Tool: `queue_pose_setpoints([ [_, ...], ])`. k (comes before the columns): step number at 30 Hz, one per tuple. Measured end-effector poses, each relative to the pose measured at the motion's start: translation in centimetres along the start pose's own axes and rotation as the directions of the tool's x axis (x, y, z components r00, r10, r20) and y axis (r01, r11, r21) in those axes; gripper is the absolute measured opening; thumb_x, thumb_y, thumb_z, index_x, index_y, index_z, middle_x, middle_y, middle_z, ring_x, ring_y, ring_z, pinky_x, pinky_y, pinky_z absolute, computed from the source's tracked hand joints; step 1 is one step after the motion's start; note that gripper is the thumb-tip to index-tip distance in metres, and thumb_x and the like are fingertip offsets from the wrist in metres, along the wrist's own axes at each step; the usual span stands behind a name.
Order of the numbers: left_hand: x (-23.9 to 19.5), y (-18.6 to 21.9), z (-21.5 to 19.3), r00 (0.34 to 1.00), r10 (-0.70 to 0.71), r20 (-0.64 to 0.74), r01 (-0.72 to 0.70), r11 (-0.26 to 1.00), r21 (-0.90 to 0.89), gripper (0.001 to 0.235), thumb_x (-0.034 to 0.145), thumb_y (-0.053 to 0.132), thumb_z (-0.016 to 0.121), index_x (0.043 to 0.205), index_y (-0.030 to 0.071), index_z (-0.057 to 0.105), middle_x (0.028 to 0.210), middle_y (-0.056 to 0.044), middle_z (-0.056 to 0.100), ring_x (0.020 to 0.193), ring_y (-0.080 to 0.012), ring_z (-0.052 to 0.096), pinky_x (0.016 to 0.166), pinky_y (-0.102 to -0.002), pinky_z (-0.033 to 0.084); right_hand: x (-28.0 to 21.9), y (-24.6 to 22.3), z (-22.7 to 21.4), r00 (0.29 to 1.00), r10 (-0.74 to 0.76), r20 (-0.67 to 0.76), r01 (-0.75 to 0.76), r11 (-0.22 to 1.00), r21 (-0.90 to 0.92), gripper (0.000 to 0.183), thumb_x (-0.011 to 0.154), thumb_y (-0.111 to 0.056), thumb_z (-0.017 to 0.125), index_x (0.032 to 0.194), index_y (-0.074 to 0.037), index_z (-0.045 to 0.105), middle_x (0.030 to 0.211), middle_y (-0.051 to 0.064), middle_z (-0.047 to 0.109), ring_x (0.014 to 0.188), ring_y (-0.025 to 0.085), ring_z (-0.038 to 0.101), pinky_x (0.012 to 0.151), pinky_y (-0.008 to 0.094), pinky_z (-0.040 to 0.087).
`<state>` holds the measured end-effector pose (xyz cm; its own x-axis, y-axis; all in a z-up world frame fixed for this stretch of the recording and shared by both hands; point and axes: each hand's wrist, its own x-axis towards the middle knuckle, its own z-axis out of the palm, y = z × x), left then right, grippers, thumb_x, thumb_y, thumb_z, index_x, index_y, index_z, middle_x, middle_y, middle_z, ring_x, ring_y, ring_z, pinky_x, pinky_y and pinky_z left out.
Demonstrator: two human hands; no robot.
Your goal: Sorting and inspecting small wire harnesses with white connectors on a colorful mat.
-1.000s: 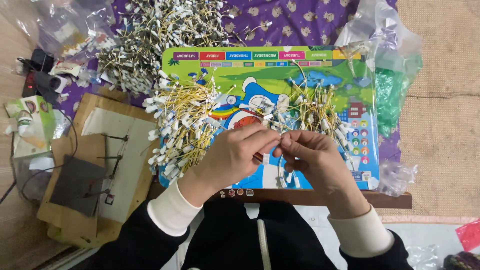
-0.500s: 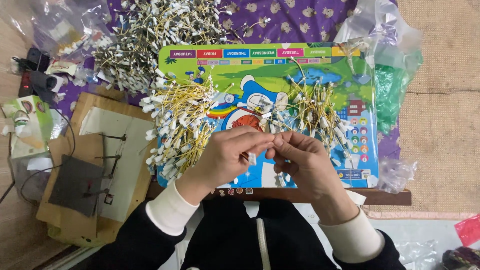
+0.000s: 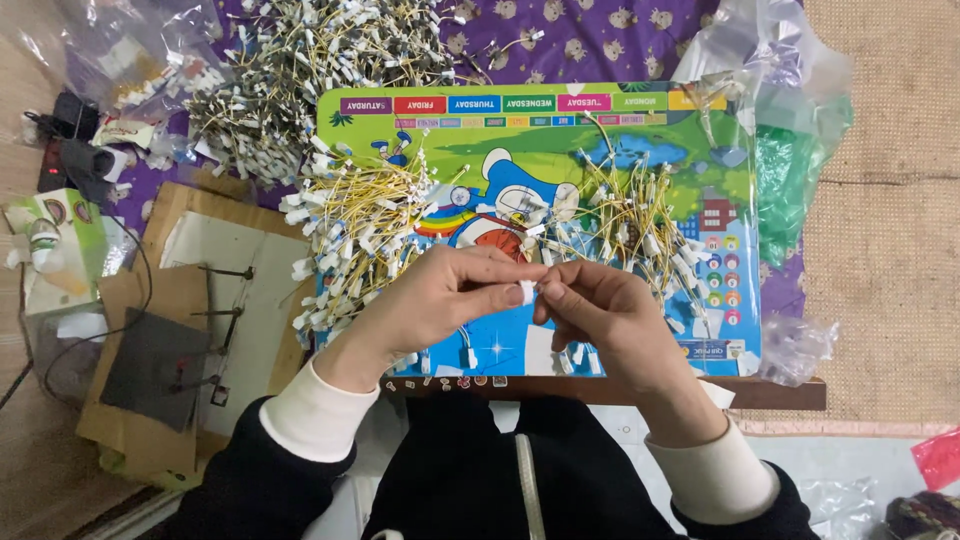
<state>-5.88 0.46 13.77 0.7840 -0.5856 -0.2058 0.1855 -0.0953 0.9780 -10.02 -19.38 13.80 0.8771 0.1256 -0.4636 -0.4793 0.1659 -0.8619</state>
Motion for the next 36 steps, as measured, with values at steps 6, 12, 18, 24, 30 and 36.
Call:
queue_pose_setpoints([
  [6, 0.3, -1.2, 0.7, 0.993, -0.013, -0.121, 0.008, 0.999, -0.040, 0.022, 0.084, 0.015, 0.076, 0.105, 0.008, 0.075, 0.083, -0.009, 0.073, 0.072, -0.0089, 0.055, 0.066, -0.026, 0.045, 0.9, 1.1, 0.1, 1.000, -0.013, -0.024, 0.012, 0.998, -0.059, 0.016, 0.090, -0.007, 0.064, 0.090, 0.009, 0.065, 0.068, 0.019, 0.065, 0.060, 0.017, 0.056, 0.054, 0.032, 0.059],
  [12, -0.3, -0.9, -0.6, 0.971, -0.118, -0.207, 0.141, 0.985, 0.100, 0.019, 0.084, 0.014, 0.075, 0.103, 0.010, 0.077, 0.084, -0.014, 0.076, 0.073, -0.0179, 0.065, 0.071, -0.030, 0.051, 2.4, 0.2, 1.7, 0.989, 0.142, 0.044, -0.135, 0.982, -0.135, 0.018, 0.089, -0.006, 0.063, 0.095, 0.010, 0.067, 0.075, 0.020, 0.069, 0.062, 0.016, 0.054, 0.054, 0.028, 0.058],
  [18, -0.1, -8.4, -8.1, 0.789, -0.163, -0.592, 0.509, 0.712, 0.483, 0.017, 0.084, 0.028, 0.074, 0.100, 0.026, 0.078, 0.093, 0.002, 0.075, 0.089, -0.0217, 0.071, 0.080, -0.034, 0.053, 6.8, 3.1, -1.0, 0.996, -0.061, -0.067, 0.011, 0.818, -0.575, 0.027, 0.093, -0.013, 0.062, 0.115, 0.002, 0.066, 0.095, 0.021, 0.071, 0.083, 0.029, 0.071, 0.070, 0.039, 0.059],
  [24, 1.6, -12.0, -7.8, 0.811, 0.004, -0.585, 0.442, 0.652, 0.616, 0.037, 0.076, 0.033, 0.080, 0.109, 0.017, 0.075, 0.109, -0.009, 0.061, 0.098, -0.0366, 0.065, 0.083, -0.046, 0.053, 8.2, 12.0, -8.1, 0.712, -0.699, 0.072, 0.142, 0.042, -0.989, 0.048, 0.081, -0.036, 0.077, 0.124, -0.022, 0.061, 0.130, 0.010, 0.053, 0.114, 0.035, 0.050, 0.095, 0.047, 0.038],
  [30, 2.2, -9.8, -1.0, 0.928, -0.149, -0.341, 0.349, 0.669, 0.656, 0.048, 0.077, 0.004, 0.067, 0.124, 0.016, 0.066, 0.111, -0.011, 0.060, 0.095, -0.0349, 0.067, 0.078, -0.045, 0.055, 5.1, 11.2, -9.4, 0.840, -0.542, -0.002, 0.048, 0.078, -0.996, 0.115, 0.060, -0.065, 0.073, 0.155, -0.016, 0.030, 0.159, 0.029, 0.011, 0.142, 0.053, 0.010, 0.104, 0.073, 0.001],
  [36, 2.0, -12.2, 4.2, 0.854, -0.187, -0.486, 0.430, 0.780, 0.455, 0.078, 0.080, -0.012, 0.057, 0.151, 0.000, 0.027, 0.155, -0.033, 0.013, 0.139, -0.0520, 0.022, 0.109, -0.054, 0.034, 6.9, 12.8, -11.5, 0.915, -0.373, -0.157, -0.136, 0.083, -0.987, 0.125, 0.053, -0.080, 0.062, 0.156, -0.030, 0.013, 0.162, 0.021, -0.004, 0.147, 0.046, -0.007, 0.108, 0.071, -0.010],
])
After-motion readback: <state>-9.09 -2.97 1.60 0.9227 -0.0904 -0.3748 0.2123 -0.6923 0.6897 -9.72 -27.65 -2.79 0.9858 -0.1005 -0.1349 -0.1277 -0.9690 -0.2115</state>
